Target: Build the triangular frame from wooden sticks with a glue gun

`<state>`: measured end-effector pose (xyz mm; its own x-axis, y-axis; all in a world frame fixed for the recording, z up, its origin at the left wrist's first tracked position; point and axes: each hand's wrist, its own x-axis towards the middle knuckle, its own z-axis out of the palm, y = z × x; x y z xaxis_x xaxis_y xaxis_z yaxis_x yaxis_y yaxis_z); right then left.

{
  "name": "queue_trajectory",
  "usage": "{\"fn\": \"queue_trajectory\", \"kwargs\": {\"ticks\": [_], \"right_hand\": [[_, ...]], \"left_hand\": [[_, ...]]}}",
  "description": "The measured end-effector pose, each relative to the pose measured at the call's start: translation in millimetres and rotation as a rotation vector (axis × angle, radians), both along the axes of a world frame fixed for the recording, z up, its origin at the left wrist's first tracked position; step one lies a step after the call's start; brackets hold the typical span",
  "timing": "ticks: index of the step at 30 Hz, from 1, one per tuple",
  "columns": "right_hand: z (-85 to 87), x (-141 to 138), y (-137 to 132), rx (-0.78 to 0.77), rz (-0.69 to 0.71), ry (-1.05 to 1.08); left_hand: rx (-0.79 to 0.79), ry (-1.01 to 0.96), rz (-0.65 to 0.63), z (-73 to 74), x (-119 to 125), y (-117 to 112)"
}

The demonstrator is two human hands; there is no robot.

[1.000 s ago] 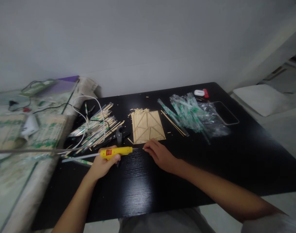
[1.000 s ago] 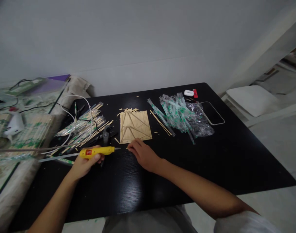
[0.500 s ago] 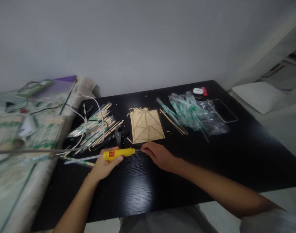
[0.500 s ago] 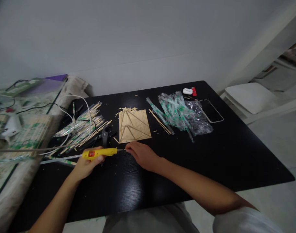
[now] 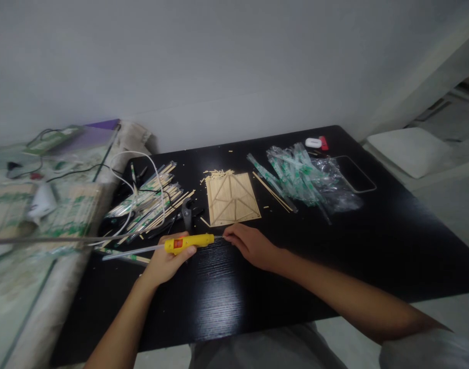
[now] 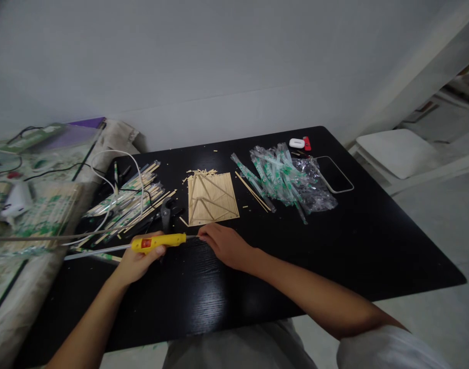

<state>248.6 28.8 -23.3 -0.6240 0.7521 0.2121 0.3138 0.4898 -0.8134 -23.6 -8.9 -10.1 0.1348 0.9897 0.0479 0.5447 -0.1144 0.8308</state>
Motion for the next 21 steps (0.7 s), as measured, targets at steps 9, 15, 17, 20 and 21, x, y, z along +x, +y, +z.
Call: {"fn": "queue_trajectory", "kwargs": {"ticks": [9,15,17,20,21], "right_hand": [[2.5,2.1,0.0,-0.037,-0.013,0.077],[3.1,2.1,1.4,-0.080,-0.033,0.100],[3.6,1.7,1.7,-0.089,-0.033,0.103],[4.6,1.3,1.9,-0.092,-0.034,0.103],[4.8,1.3,1.9,-0.093,-0.034,0.102]], "left_hand": [[0.034,0.046,-0.023,7.3,2.4,1.5],[0.116,0.126,0.073,14.6,3.9,3.8],[0.153,0.204,0.138,12.6,2.4,4.2],[0.196,0.310,0.190,9.7,0.5,5.7],[0.209,0.335,0.195,9.1,0.3,6.5]]}}
